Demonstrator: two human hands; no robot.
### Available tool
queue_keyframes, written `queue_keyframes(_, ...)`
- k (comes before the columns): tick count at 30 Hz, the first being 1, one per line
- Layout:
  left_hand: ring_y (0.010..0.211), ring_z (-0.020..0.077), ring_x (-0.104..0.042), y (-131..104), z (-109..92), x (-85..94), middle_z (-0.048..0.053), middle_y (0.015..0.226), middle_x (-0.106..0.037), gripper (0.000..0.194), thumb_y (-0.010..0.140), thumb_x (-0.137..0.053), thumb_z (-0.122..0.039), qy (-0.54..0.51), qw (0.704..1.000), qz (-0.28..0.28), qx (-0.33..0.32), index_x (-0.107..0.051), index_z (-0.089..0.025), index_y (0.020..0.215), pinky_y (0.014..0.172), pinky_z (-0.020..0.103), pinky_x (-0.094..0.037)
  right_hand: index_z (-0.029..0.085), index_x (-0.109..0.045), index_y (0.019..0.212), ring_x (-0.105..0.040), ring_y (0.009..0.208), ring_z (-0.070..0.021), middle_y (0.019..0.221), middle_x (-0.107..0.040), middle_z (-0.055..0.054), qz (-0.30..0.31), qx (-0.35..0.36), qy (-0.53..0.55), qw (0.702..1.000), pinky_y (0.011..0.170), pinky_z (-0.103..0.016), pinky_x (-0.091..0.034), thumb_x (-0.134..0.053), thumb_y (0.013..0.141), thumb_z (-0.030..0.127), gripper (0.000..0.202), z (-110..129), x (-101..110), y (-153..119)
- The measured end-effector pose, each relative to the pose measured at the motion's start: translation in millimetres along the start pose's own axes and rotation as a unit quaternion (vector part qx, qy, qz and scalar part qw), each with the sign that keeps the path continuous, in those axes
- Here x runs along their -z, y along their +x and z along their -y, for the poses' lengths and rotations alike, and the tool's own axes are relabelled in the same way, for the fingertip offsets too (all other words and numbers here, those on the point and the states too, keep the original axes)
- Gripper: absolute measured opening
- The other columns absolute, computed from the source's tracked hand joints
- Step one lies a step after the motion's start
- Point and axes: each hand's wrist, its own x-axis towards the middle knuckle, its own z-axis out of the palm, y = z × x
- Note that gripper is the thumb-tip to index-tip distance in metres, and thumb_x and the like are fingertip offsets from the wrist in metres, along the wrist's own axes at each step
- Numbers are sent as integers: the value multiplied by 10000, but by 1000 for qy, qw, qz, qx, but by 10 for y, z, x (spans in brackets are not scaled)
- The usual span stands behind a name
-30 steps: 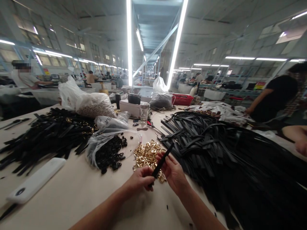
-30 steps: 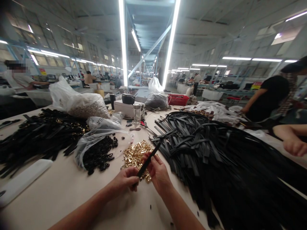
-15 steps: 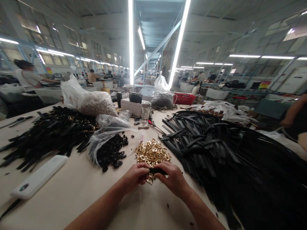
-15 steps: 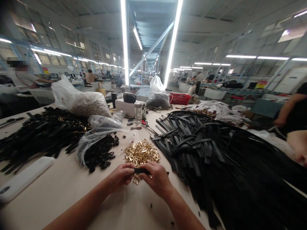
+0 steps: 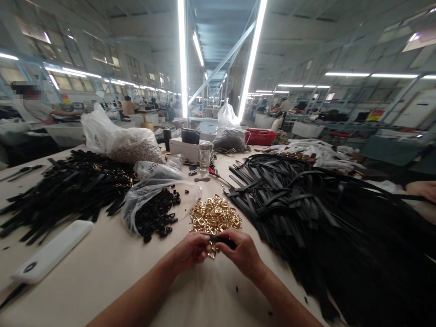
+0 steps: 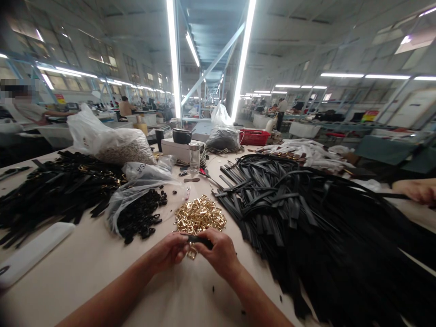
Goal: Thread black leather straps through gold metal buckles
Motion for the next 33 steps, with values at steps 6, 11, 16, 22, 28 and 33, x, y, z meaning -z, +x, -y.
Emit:
queue_keyframes(6,418,52,-508,-14,-59,23,16,601,-621,246,691,-736,-284,33,998,-35,-47,-583,-124,800,405,137,-342,212,-672,884,-604,715,-160,789,-673,-15,-8,-9,-15,1000,676,-257,-453,-664,799,262,99,7,50,-3)
queue_keyframes(11,431,56,-523,-5,-90,93,6,600,-616,255,704,-733,-312,50,996,-57,-46,-568,-139,792,412,139,-339,209,-674,872,-604,701,-163,784,-677,-20,0,-23,-25,999,668,-261,-464,-658,798,280,104,6,59,-10)
queue_keyframes(16,411,47,-490,-1,-85,99,-18,576,-580,261,709,-725,-330,63,996,-52,-46,-544,-150,763,404,143,-317,206,-684,878,-606,704,-163,782,-682,-19,2,-35,-19,999,668,-258,-464,-657,793,285,119,10,55,-13)
queue_keyframes(22,400,45,-482,-9,-96,78,-11,563,-583,289,678,-740,-349,61,995,-71,-37,-545,-146,739,397,140,-316,204,-681,923,-626,758,-168,835,-694,-18,18,-49,33,998,700,-264,-472,-647,791,270,151,35,76,-2)
queue_keyframes(28,395,30,-463,-26,-138,64,-15,551,-583,265,689,-738,-314,24,995,-81,-50,-550,-136,745,413,122,-353,201,-657,1019,-617,740,-158,831,-679,-3,63,-88,92,990,676,-255,-474,-694,750,276,281,54,95,-1)
queue_keyframes(33,404,41,-503,-19,-163,91,-8,543,-585,202,719,-709,-260,-20,994,-96,-44,-560,-127,751,410,113,-385,176,-619,1034,-535,498,-90,712,-629,13,109,-156,267,945,459,-194,-406,-613,828,412,313,25,107,8)
